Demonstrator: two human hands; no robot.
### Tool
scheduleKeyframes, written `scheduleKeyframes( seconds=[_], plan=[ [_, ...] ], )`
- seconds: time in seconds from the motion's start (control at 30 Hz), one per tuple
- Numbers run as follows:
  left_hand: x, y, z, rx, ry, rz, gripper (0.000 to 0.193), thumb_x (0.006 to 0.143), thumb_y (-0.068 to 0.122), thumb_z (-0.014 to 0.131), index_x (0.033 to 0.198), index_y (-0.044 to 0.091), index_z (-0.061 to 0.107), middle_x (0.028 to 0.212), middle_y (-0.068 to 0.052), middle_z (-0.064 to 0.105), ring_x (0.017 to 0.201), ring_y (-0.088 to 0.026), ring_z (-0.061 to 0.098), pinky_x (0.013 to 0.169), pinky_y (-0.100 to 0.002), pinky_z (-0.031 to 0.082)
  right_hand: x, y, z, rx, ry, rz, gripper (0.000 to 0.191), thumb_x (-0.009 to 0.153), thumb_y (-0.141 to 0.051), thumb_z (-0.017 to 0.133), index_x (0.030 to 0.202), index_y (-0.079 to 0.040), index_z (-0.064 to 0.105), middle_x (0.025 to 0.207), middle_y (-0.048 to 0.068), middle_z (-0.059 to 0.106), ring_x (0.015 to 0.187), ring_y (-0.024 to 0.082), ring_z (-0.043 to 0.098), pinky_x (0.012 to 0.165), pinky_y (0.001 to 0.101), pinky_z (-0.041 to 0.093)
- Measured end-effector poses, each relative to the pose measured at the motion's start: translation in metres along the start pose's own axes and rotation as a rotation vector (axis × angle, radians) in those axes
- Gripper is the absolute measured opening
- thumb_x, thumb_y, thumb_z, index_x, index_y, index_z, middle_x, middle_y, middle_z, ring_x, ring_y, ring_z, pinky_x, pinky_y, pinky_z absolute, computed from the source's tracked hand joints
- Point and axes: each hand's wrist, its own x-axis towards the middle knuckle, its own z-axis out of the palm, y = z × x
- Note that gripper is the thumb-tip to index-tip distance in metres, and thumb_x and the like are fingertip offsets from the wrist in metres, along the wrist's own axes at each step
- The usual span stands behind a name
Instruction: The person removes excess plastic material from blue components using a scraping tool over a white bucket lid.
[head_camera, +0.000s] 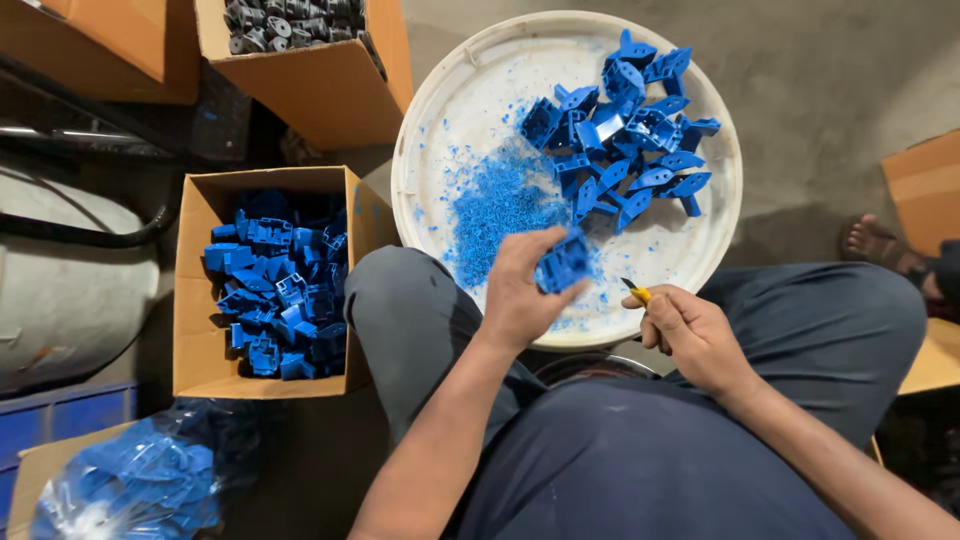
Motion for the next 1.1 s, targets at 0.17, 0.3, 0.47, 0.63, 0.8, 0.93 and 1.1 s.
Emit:
scheduleKeyframes(
  seconds=[0.17,0.3,0.47,0.63,0.8,0.93,1.1],
  plan=[
    [0.0,0.008,-0.012,0.664,0.025,0.033,0.048,0.065,0.011,0.077,0.11,0.027,0.073,0.124,-0.007,0.065,0.121,-0.034,0.052,0.093,-0.051,0.038,-0.024,-0.006,0.001,-0.014,0.036,-0.068,0.038,0.107,-0.03,0.049,0.119,-0.001,0.07,0.071,-0.003,0.059,0.06,0.003,0.043,0.055,0.0209,0.037],
    [-0.001,0.005,-0.018,0.639,0.283,0.147,0.044,0.078,0.013,0.074,0.119,0.026,0.067,0.13,-0.005,0.062,0.129,-0.032,0.051,0.105,-0.052,0.038,-0.026,-0.004,-0.001,-0.045,0.047,-0.099,0.038,0.107,-0.029,0.05,0.12,0.0,0.07,0.071,-0.003,0.059,0.06,0.004,0.042,0.054,0.0215,0.036],
    [0.003,0.009,-0.012,0.558,0.111,0.029,0.046,0.076,0.015,0.077,0.12,0.024,0.069,0.111,-0.002,0.067,0.112,-0.028,0.059,0.092,-0.049,0.042,-0.013,-0.005,-0.004,0.0,-0.014,-0.129,0.036,0.106,-0.028,0.054,0.123,-0.001,0.069,0.074,-0.002,0.059,0.064,0.004,0.045,0.059,0.0216,0.039],
    [0.02,0.029,0.004,0.489,-0.109,-0.051,0.053,0.071,0.018,0.078,0.122,0.017,0.066,0.089,-0.008,0.068,0.083,-0.033,0.067,0.072,-0.046,0.052,0.025,-0.032,-0.012,-0.301,0.076,-0.205,0.044,0.087,-0.026,0.075,0.125,-0.005,0.068,0.087,0.003,0.067,0.075,0.009,0.059,0.069,0.0277,0.05],
    [0.064,0.039,0.023,0.424,-0.221,-0.029,0.048,0.074,0.024,0.081,0.117,0.012,0.064,0.086,-0.012,0.07,0.077,-0.035,0.069,0.063,-0.047,0.053,0.089,-0.056,-0.018,-0.294,0.057,-0.249,0.046,0.085,-0.023,0.077,0.125,-0.005,0.063,0.099,0.002,0.07,0.088,0.009,0.066,0.077,0.0284,0.054],
    [0.102,0.024,0.028,0.081,-0.193,-0.167,0.05,0.071,0.03,0.086,0.115,0.011,0.071,0.082,-0.011,0.072,0.072,-0.029,0.071,0.064,-0.04,0.056,0.135,-0.058,-0.035,0.043,0.056,-0.233,0.027,0.098,-0.016,0.069,0.122,-0.005,0.067,0.095,-0.001,0.067,0.085,0.006,0.062,0.076,0.0244,0.053],
    [0.121,-0.008,0.039,-0.275,-0.147,-0.27,0.042,0.073,0.033,0.086,0.107,0.012,0.076,0.084,-0.006,0.076,0.075,-0.025,0.071,0.068,-0.035,0.056,0.173,-0.042,-0.036,0.466,0.048,0.229,0.02,0.097,-0.016,0.066,0.116,-0.011,0.067,0.065,-0.006,0.05,0.046,0.005,0.04,0.041,0.0237,0.031]
  ],
)
